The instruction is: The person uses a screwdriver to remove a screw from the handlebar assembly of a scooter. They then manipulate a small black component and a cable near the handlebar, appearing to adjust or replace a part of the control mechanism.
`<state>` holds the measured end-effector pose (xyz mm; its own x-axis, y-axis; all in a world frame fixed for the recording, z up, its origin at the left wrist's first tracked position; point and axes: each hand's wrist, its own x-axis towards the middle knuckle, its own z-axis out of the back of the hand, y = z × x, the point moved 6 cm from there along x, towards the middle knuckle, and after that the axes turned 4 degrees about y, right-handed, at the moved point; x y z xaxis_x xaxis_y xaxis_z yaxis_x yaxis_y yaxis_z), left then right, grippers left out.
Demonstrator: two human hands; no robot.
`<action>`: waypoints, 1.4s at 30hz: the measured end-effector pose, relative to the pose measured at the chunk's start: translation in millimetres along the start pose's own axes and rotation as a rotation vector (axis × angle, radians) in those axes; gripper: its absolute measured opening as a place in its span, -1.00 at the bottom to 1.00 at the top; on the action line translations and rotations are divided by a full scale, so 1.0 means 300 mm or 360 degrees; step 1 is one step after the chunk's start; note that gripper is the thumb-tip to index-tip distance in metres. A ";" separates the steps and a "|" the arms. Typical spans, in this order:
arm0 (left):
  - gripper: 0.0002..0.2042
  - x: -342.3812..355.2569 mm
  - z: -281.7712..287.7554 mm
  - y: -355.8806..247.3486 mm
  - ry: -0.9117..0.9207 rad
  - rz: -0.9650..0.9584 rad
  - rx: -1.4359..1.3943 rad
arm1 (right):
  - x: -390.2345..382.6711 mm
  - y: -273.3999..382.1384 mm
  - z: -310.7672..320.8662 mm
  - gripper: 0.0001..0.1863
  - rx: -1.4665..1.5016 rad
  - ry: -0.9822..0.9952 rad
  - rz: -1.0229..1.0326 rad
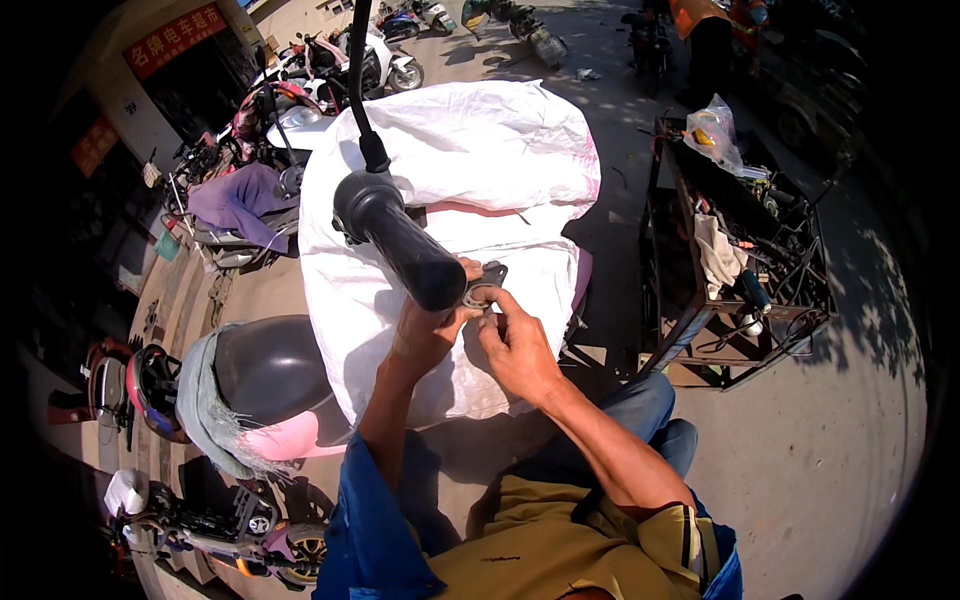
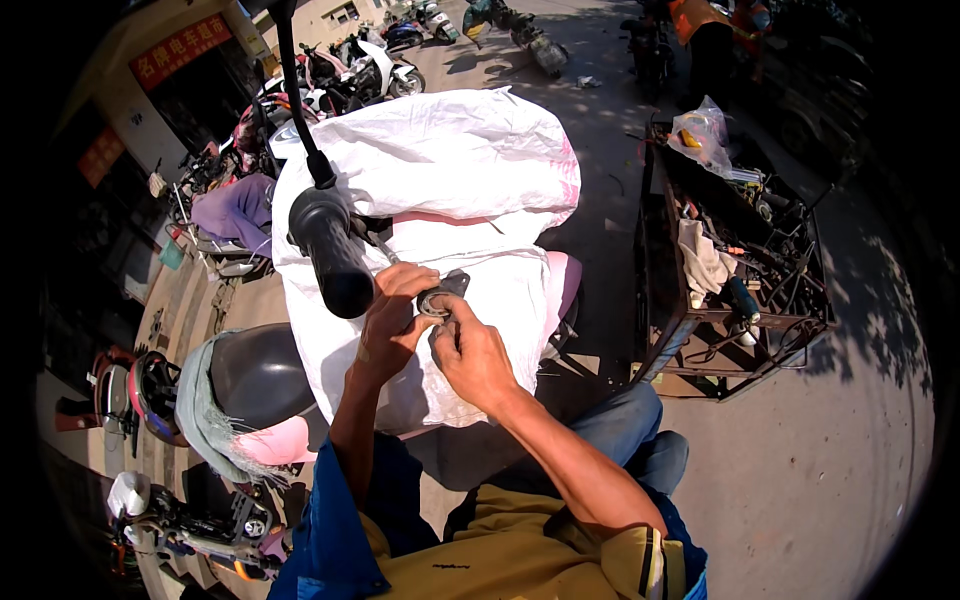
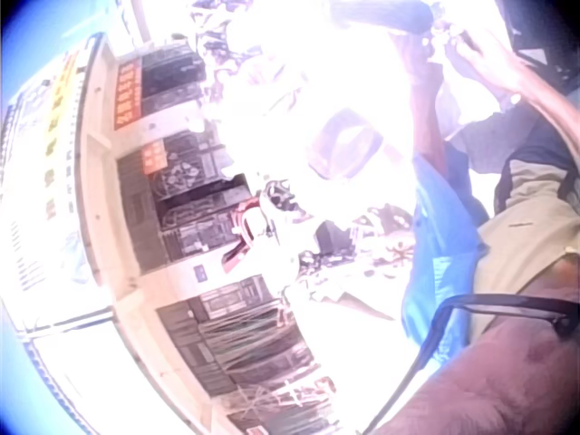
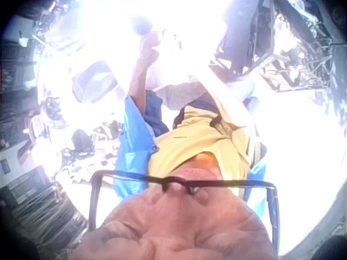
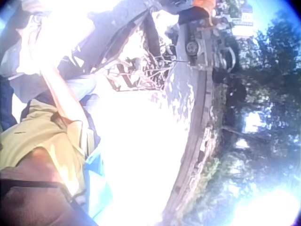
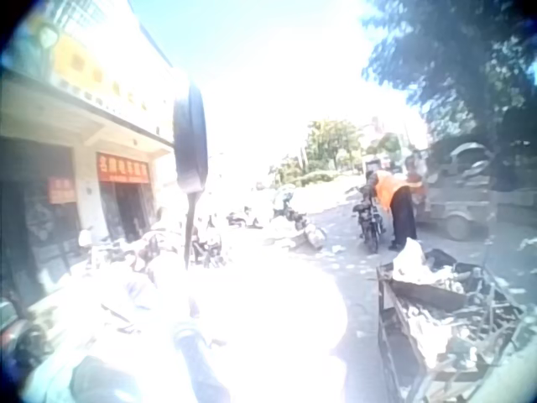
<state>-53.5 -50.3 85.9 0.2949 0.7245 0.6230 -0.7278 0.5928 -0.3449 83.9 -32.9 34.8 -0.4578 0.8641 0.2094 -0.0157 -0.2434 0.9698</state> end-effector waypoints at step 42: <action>-0.56 -0.017 0.028 -0.054 0.0006 -0.0100 0.0326 | -0.187 -0.088 0.266 -0.76 0.1936 0.0137 -0.0350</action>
<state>-48.5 -66.4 94.3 0.3458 0.6896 0.6363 -0.8183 0.5535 -0.1552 181.0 -39.9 7.4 -0.6075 0.7918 0.0630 0.7146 0.5102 0.4786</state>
